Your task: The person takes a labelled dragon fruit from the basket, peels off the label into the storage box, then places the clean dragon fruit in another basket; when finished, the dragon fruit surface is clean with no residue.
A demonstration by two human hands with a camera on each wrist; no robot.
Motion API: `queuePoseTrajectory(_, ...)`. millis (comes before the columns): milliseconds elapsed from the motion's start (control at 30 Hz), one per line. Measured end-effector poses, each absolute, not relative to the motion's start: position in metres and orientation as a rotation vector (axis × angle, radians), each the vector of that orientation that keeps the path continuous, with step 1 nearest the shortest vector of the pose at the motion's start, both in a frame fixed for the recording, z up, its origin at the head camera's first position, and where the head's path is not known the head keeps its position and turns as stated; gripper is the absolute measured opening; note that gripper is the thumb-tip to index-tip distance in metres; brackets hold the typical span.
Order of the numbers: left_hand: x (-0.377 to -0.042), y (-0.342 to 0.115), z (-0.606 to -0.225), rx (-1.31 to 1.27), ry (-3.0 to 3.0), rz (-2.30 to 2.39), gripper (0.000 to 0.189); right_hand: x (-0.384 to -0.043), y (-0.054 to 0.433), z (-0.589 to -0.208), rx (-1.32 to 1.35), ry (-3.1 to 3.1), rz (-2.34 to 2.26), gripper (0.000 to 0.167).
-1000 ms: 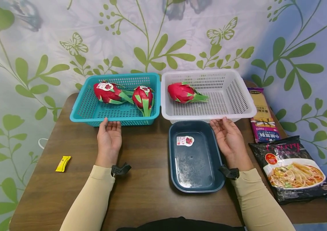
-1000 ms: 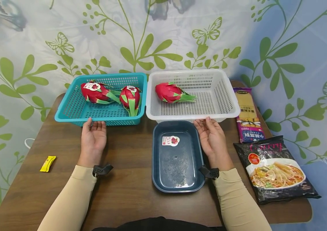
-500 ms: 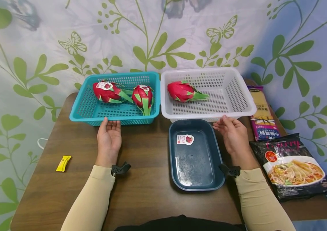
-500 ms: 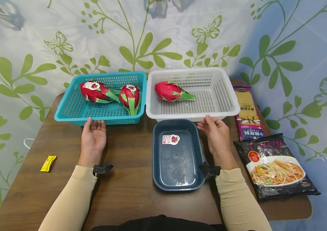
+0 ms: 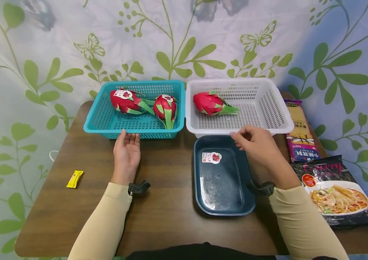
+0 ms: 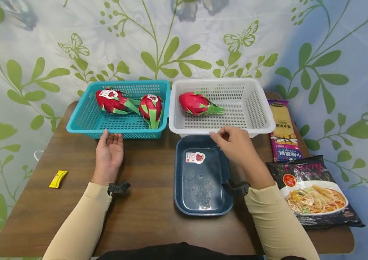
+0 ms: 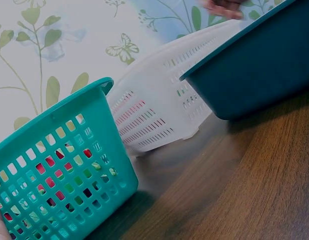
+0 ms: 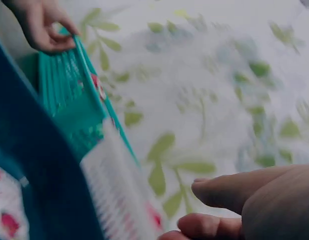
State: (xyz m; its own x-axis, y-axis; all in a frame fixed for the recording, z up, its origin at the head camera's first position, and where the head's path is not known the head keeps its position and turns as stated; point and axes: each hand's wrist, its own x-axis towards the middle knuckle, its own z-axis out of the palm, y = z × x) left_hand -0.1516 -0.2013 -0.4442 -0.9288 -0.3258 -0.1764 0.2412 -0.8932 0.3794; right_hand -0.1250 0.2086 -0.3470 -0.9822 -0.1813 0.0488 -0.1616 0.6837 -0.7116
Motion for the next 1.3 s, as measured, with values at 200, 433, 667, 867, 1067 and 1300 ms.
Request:
queuePoseTrajectory(200, -0.152, -0.202, -0.442, 0.330, -0.507, -2.777, 0.016, -0.174, 0.147, -0.312, -0.571, 2.911, -1.092, 0.031)
queuePoseTrajectory(433, -0.151, -0.199, -0.442, 0.346, -0.503, -2.783, 0.015, -0.225, 0.059, -0.318, -0.627, 2.774, -1.070, 0.061)
queuePoseTrajectory(667, -0.154, -0.198, -0.442, 0.327, -0.538, -2.779, 0.014, -0.261, -0.005, -0.334, -0.552, 2.776, -0.920, 0.077)
queuePoseTrajectory(867, -0.154, -0.198, -0.445, 0.351, -0.563, -2.767, 0.015, -0.276, -0.032, -0.350, -0.321, 2.800, -0.642, 0.098)
queuePoseTrajectory(1067, -0.153, -0.200, -0.445, 0.320, -0.566, -2.761, 0.016, -0.277, -0.051, -0.360, -0.142, 2.830, -0.663, 0.111)
queuePoseTrajectory(1300, -0.151, -0.201, -0.446, 0.326, -0.577, -2.761, 0.016, -0.282, -0.057, -0.376, -0.116, 2.869, -0.633, 0.106)
